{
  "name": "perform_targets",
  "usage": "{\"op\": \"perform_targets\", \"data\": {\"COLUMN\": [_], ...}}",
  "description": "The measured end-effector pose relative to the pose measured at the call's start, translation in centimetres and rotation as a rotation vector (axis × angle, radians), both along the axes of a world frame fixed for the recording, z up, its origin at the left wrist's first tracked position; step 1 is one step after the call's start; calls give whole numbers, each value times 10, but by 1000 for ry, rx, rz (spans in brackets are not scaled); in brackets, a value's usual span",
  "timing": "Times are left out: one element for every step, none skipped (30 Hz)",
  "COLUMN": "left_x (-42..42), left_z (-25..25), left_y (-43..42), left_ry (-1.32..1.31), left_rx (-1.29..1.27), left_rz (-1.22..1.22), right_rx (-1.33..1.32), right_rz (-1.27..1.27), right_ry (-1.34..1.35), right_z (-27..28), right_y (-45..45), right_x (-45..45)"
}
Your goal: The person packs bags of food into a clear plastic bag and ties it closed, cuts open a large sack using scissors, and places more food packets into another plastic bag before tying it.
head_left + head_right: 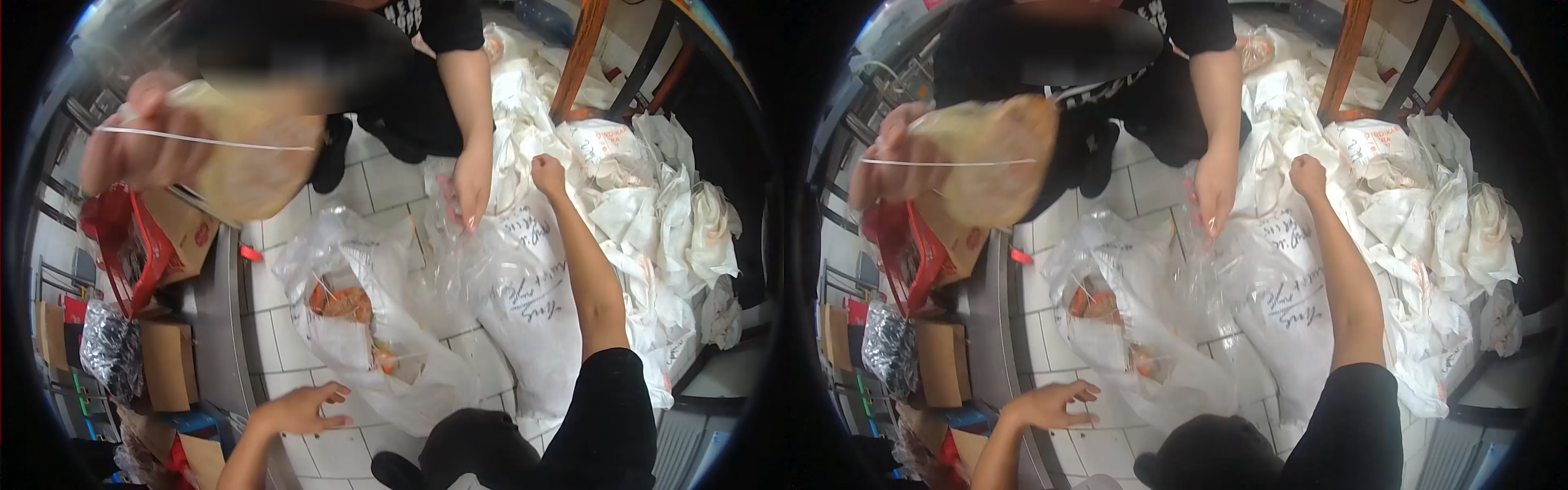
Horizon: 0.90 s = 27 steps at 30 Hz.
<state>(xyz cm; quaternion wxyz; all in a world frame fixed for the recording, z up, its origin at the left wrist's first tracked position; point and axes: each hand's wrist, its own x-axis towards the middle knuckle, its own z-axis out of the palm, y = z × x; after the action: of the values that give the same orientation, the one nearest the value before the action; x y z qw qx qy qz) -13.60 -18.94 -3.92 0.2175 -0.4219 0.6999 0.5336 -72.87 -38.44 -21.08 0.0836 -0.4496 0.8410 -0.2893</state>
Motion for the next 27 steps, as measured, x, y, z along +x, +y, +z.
{"op": "perform_targets", "data": {"left_x": [5, 11, 23, 32, 38, 42, 46, 43, 37, 29, 21, 12, 3, -2, -4, -4, -2, 2, 8, 13, 18, 22, 28, 43, 57, 71, 86], "left_z": [-13, -28, -50, -70, -92, -111, -133, -147, -155, -162, -167, -170, -172, -174, -175, -174, -173, -180, -193, -206, -211, -214, -216, -223, -227, -204, -177], "left_y": [-7, -13, -19, -22, -26, -29, -26, -28, -28, -26, -23, -16, -7, 2, 9, 13, 18, 25, 30, 34, 36, 34, 30, 19, 6, -5, -11], "left_ry": [-62, -124, -169, -144, -166, -189, -87, -53, -45, -96, -142, -120, -268, -417, -396, -427, -460, -450, -393, -337, -329, -315, -303, -325, -346, -380, -423], "left_rx": [29, 59, 80, 22, -56, -129, -287, -335, -323, -294, -272, -268, -329, -393, -396, -401, -408, -416, -477, -536, -541, -612, -684, -753, -818, -849, -877], "left_rz": [-25, -50, -93, -90, -117, -140, -82, -57, -36, -16, -3, -7, -52, -97, -101, -80, -59, -61, -9, 47, 54, 51, 45, 141, 238, 297, 367], "right_rx": [-185, -265, -344, -371, -389, -328, -268, -222, -179, -157, -140, -88, -31, -20, 63, 138, 134, 172, 202, 183, 178, 227, 277, 282, 276, 256, 232], "right_rz": [-16, -45, -75, -86, -92, -50, -4, 79, 156, 265, 366, 358, 347, 337, 288, 240, 233, 204, 180, 158, 159, 146, 131, 125, 118, 110, 117], "right_ry": [-31, -159, -287, -372, -458, -332, -207, -216, -220, 29, 282, 314, 348, 370, 451, 528, 540, 470, 402, 462, 472, 454, 434, 431, 433, 435, 435], "right_z": [5, 10, 17, 28, 36, 39, 38, 36, 36, 28, 14, -8, -22, -18, -12, -7, -4, -2, -1, -5, -8, -8, -8, -2, 0, -2, -6], "right_y": [21, 44, 70, 97, 127, 156, 185, 210, 231, 246, 255, 263, 274, 281, 279, 275, 277, 281, 281, 283, 285, 285, 285, 287, 292, 294, 293], "right_x": [5, 12, 22, 35, 50, 64, 77, 98, 118, 132, 140, 137, 133, 137, 150, 158, 162, 163, 163, 161, 160, 160, 159, 162, 161, 160, 161]}}
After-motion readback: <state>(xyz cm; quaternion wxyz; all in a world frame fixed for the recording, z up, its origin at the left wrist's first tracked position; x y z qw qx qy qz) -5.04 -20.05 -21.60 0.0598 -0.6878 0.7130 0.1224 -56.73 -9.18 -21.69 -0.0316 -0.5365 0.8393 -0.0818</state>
